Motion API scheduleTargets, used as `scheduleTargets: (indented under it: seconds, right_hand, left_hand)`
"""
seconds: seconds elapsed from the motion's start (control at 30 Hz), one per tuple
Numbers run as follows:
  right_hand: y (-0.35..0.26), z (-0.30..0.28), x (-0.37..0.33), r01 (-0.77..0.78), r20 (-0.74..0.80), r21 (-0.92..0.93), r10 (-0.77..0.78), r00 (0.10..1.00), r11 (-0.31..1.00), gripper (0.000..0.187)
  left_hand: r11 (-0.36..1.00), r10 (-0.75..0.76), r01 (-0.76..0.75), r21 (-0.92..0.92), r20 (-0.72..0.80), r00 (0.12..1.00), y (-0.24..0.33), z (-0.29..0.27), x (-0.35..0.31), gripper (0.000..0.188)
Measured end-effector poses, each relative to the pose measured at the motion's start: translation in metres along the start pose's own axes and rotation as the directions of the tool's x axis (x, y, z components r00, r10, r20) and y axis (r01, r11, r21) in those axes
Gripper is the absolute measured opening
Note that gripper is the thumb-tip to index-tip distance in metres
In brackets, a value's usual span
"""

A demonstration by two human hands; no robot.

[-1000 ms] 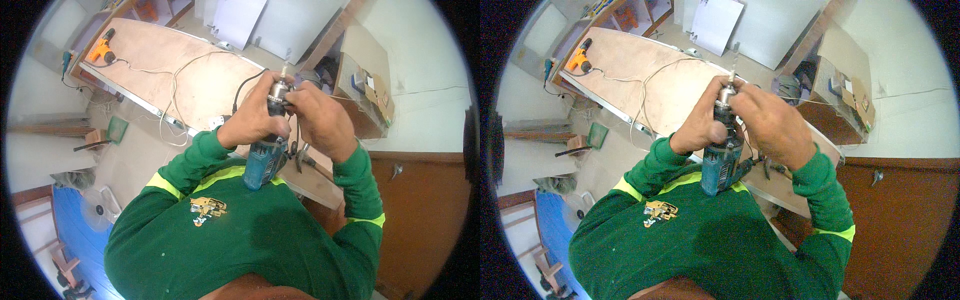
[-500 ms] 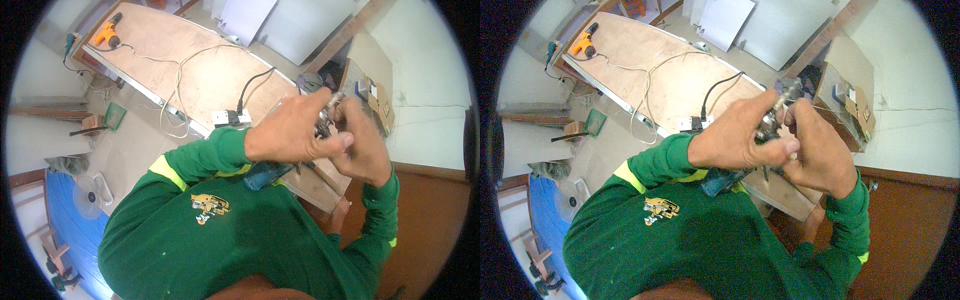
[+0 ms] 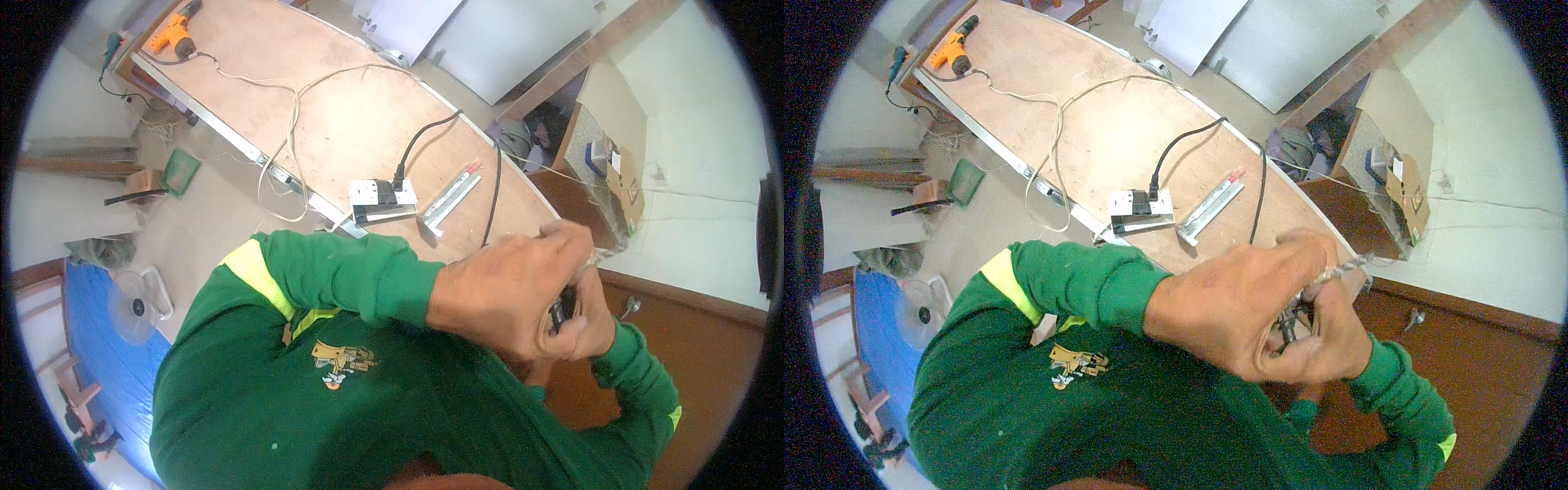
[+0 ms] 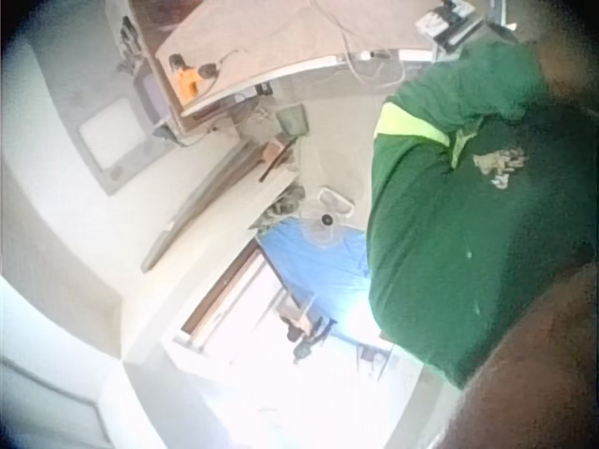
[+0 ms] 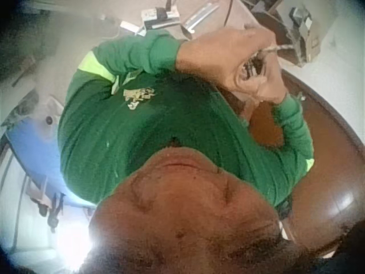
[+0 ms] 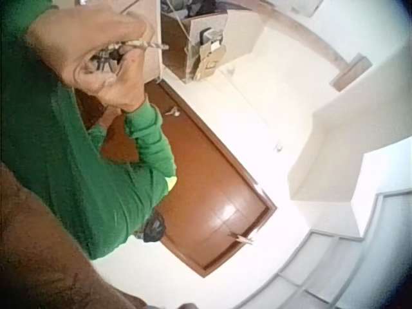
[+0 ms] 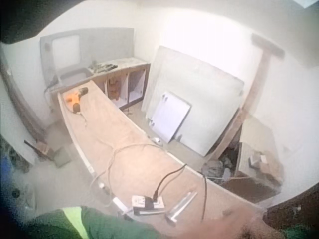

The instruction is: The person walks through a room with blue floor protection, picks up a corded drill and hammer, then adjusts the drill bit and chuck. They position a metal ceiling frame and use the drill to fasten it to the ceiling.

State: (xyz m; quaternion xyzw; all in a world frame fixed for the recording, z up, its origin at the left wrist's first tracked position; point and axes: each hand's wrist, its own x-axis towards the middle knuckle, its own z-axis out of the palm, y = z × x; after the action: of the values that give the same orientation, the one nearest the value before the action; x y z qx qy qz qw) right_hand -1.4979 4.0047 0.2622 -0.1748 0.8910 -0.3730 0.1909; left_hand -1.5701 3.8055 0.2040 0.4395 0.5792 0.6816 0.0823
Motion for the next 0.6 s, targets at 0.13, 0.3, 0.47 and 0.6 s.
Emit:
scheduleTargets:
  seconds: [0.13,0.3,0.47,0.6]
  right_hand:
    - [-0.012,0.020,0.004,-0.059,-0.109,-0.002,0.058,0.992,0.998,0.095]
    - [0.002,0.043,0.019,-0.052,-0.254,0.116,0.080,0.964,0.992,0.094]
    - [-0.006,0.064,0.005,-0.072,-0.335,0.185,0.132,0.933,0.980,0.094]
    - [-0.003,0.073,0.004,-0.065,-0.368,0.220,0.144,0.918,0.973,0.093]
  left_hand:
    - [0.994,-0.005,0.001,-0.106,-0.043,0.999,-0.002,0.010,-0.004,0.048]
    - [0.991,-0.092,0.085,-0.101,-0.057,0.994,-0.004,0.005,-0.004,0.041]
    - [0.998,0.005,-0.013,-0.068,-0.118,0.993,0.001,0.004,-0.007,0.032]
    - [0.998,-0.020,0.016,-0.069,-0.053,0.998,0.004,0.006,-0.007,0.030]
